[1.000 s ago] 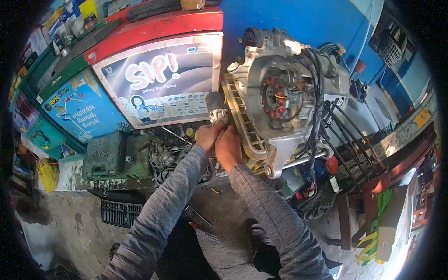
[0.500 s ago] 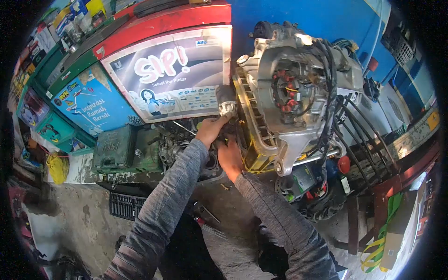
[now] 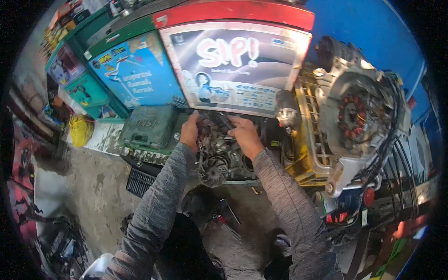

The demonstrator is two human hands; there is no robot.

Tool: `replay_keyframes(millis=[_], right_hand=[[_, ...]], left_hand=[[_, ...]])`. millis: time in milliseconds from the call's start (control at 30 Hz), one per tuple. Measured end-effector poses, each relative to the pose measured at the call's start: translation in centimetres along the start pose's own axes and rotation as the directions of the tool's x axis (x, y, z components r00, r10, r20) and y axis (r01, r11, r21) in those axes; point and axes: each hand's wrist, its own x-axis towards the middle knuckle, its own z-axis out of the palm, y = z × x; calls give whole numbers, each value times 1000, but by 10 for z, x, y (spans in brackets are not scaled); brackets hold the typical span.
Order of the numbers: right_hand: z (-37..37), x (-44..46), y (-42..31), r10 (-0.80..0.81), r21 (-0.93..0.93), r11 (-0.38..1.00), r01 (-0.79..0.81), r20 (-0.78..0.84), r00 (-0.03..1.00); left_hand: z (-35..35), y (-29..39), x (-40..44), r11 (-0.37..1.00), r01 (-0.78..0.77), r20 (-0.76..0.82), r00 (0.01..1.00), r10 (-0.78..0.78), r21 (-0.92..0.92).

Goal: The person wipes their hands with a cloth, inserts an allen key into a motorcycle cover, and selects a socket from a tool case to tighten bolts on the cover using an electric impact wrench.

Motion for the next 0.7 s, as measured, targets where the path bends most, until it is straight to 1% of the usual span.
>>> replay_keyframes(millis=[33, 100, 133, 167, 233, 267, 300, 367, 400, 433, 500, 533, 567, 633, 667, 700], right_hand=[[1, 11, 7, 2, -3, 1000, -2, 21, 1000], [14, 28, 17, -73, 191, 981, 36, 191, 979], [21, 28, 14, -88, 171, 984, 51, 221, 971], [29, 28, 12, -85, 171, 984, 44, 238, 968], [50, 24, 4, -15, 134, 991, -14, 211, 977], [55, 31, 11, -52, 129, 991, 24, 224, 973], [63, 31, 10, -45, 130, 991, 14, 239, 970], [77, 33, 5, 0, 84, 996, -22, 250, 968], [85, 33, 4, -10, 78, 997, -6, 209, 978], [91, 36, 5, -13, 73, 997, -3, 221, 975], [105, 47, -1, -28, -148, 988, 48, 138, 990], [115, 51, -4, -129, -180, 973, 147, 110, 986], [118, 56, -11, -140, -186, 969, 161, 119, 983], [130, 53, -44, -75, 1, 997, 75, 111, 991], [135, 56, -57, -119, 64, 992, 112, 137, 983], [140, 58, -70, -124, 61, 991, 116, 137, 983]], left_hand=[[-6, 1, -1, 1000, -6, -19, 1000, 5, -7], [-16, 4, -5, 989, 55, 100, 994, -42, -136], [-22, 8, -9, 989, 70, 133, 990, -53, -127], [-28, 12, -13, 989, 65, 117, 992, -50, -132], [-38, 16, -16, 999, -21, 124, 992, 26, -40], [-53, 7, -2, 1000, -23, 142, 990, 24, -9], [-61, 6, 0, 1000, -22, 126, 992, 23, -12], [-78, 3, 4, 998, -57, 15, 998, 57, -15], [-85, 5, 1, 997, -53, 2, 999, 53, -57], [-91, 8, -2, 996, -62, -8, 998, 61, -63], [-97, 23, -8, 989, -110, -53, 993, 105, -95], [-98, 30, -12, 987, -127, -56, 991, 122, -102], [-99, 36, -16, 979, -160, -65, 986, 153, -127], [-97, 54, -19, 966, -203, -82, 978, 192, -158], [-92, 67, -14, 943, -273, -89, 961, 260, -189], [-86, 80, -11, 915, -338, -95, 941, 324, -221]])
